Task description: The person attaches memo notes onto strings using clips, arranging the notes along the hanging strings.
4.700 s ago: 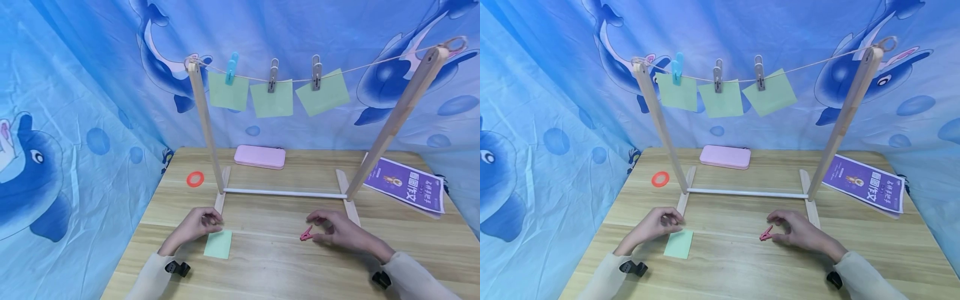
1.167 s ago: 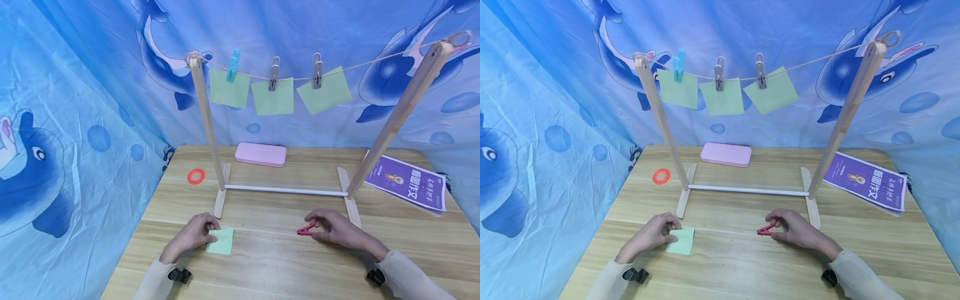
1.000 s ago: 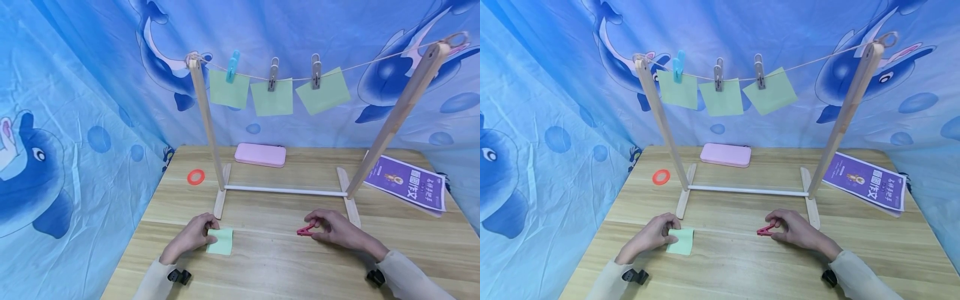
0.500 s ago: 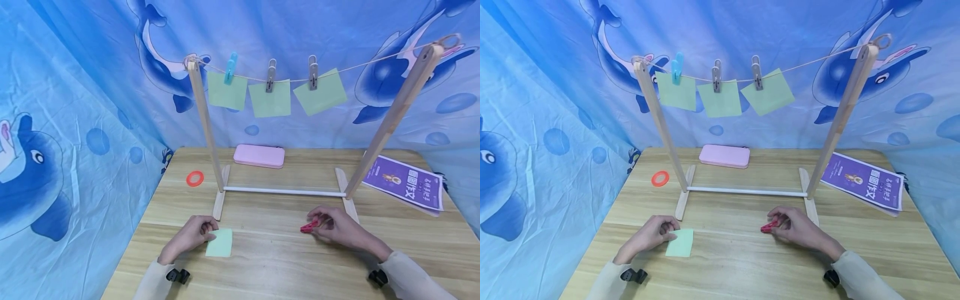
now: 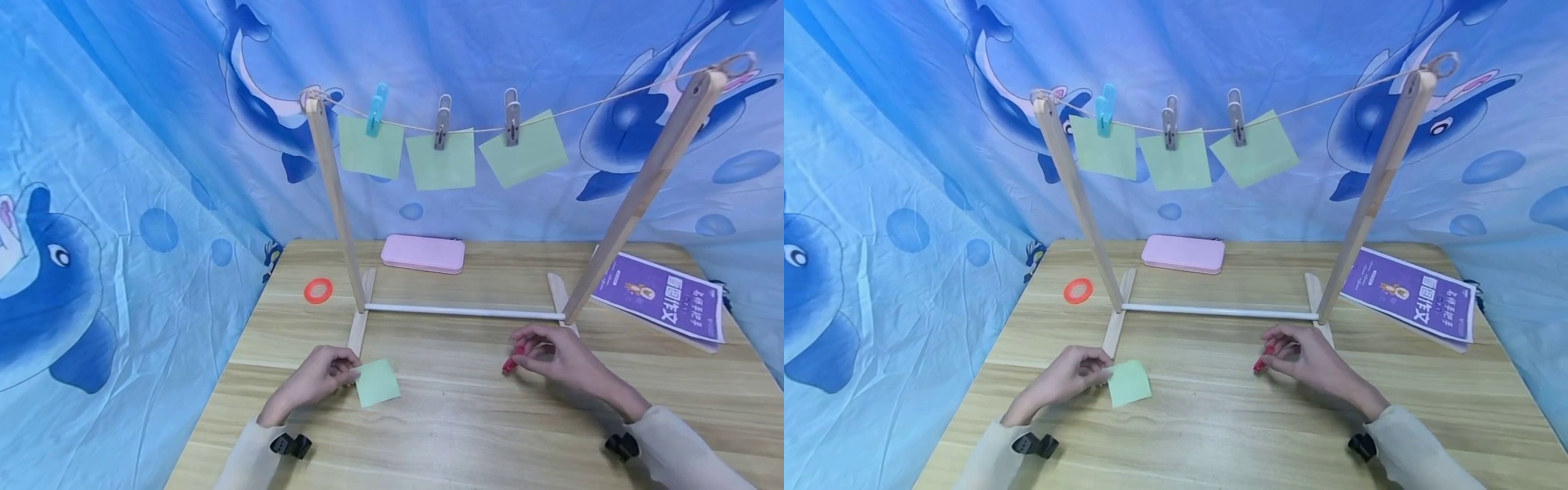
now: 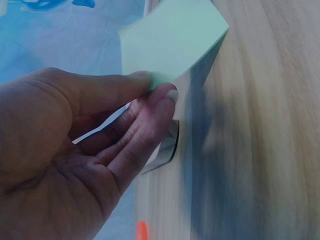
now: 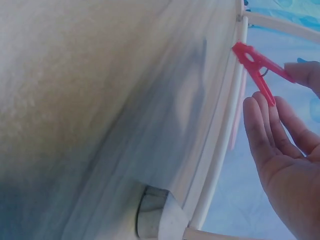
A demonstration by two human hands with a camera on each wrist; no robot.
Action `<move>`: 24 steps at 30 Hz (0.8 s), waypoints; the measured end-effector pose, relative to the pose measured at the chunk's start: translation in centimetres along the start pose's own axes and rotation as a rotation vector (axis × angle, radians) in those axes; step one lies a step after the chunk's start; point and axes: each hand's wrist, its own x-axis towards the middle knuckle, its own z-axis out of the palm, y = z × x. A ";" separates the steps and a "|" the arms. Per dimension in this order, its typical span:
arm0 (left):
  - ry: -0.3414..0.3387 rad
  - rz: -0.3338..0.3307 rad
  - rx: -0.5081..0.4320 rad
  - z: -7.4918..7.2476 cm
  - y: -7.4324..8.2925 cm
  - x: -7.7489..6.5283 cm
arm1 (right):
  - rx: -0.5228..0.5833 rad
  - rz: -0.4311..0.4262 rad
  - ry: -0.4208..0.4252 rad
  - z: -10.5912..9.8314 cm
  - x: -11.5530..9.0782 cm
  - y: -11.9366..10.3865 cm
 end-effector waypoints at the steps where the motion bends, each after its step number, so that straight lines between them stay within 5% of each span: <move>1: 0.001 -0.001 -0.008 0.0 0.1 0.1 | 0.004 -0.005 0.001 -0.1 0.0 0.0; 12: 0.078 0.052 -0.138 1.0 1.6 2.1 | -0.006 -0.011 0.026 -0.8 -0.2 -0.1; 24: 0.186 0.098 -0.444 2.0 2.7 4.9 | 0.030 0.047 0.024 -2.5 -0.2 -1.3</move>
